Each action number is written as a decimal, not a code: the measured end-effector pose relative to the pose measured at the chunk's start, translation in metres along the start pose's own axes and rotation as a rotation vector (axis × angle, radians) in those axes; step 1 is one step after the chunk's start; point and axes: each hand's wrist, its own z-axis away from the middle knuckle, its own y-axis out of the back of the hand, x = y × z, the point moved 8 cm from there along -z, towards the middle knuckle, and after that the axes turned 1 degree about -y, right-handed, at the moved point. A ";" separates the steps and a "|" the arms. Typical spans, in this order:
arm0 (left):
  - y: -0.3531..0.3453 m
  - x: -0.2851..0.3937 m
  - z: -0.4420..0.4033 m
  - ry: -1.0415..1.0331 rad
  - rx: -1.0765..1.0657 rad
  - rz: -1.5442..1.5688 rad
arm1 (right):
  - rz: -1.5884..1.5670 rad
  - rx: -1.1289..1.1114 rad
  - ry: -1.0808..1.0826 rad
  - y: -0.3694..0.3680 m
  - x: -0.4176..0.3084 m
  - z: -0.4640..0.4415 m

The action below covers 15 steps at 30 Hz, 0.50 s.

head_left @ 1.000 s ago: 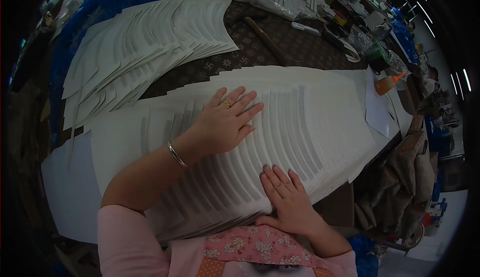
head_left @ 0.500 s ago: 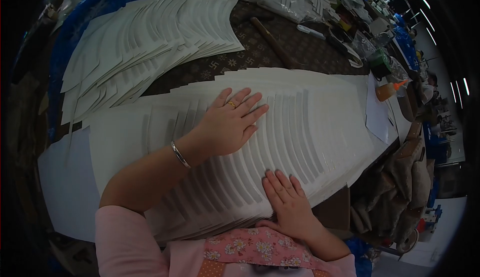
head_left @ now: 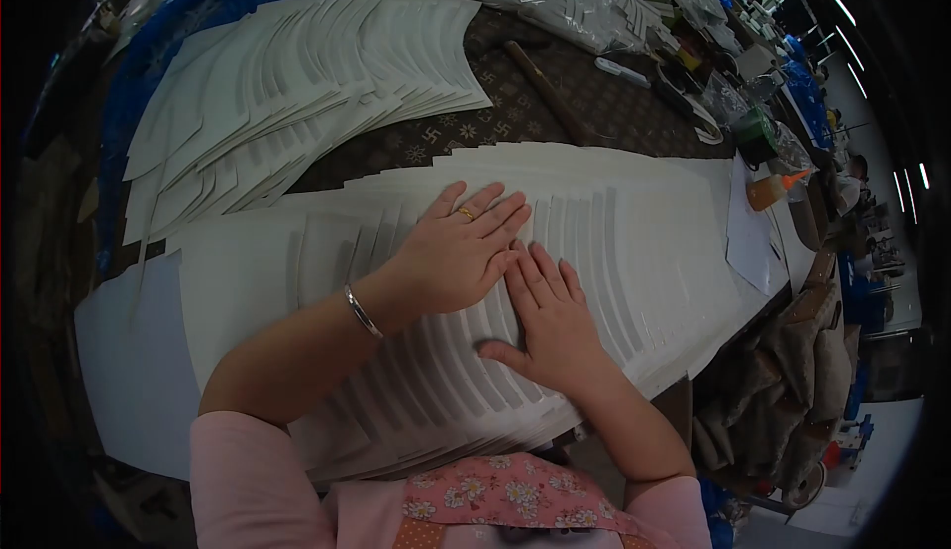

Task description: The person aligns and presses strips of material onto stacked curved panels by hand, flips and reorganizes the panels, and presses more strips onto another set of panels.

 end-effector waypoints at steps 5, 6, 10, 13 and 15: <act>0.000 0.002 -0.001 0.000 -0.063 0.010 | -0.101 -0.285 0.095 0.008 -0.010 0.039; 0.000 0.002 -0.001 -0.005 -0.065 0.009 | -0.100 -0.283 0.096 0.011 -0.003 0.035; 0.000 0.000 -0.001 -0.002 -0.066 0.030 | -0.244 -0.162 0.027 0.008 0.027 -0.014; 0.001 -0.001 -0.001 0.009 -0.069 0.066 | -0.158 0.081 -0.040 0.000 0.041 -0.033; 0.002 0.000 -0.001 0.003 -0.062 0.083 | 0.044 0.107 0.019 0.002 0.036 -0.032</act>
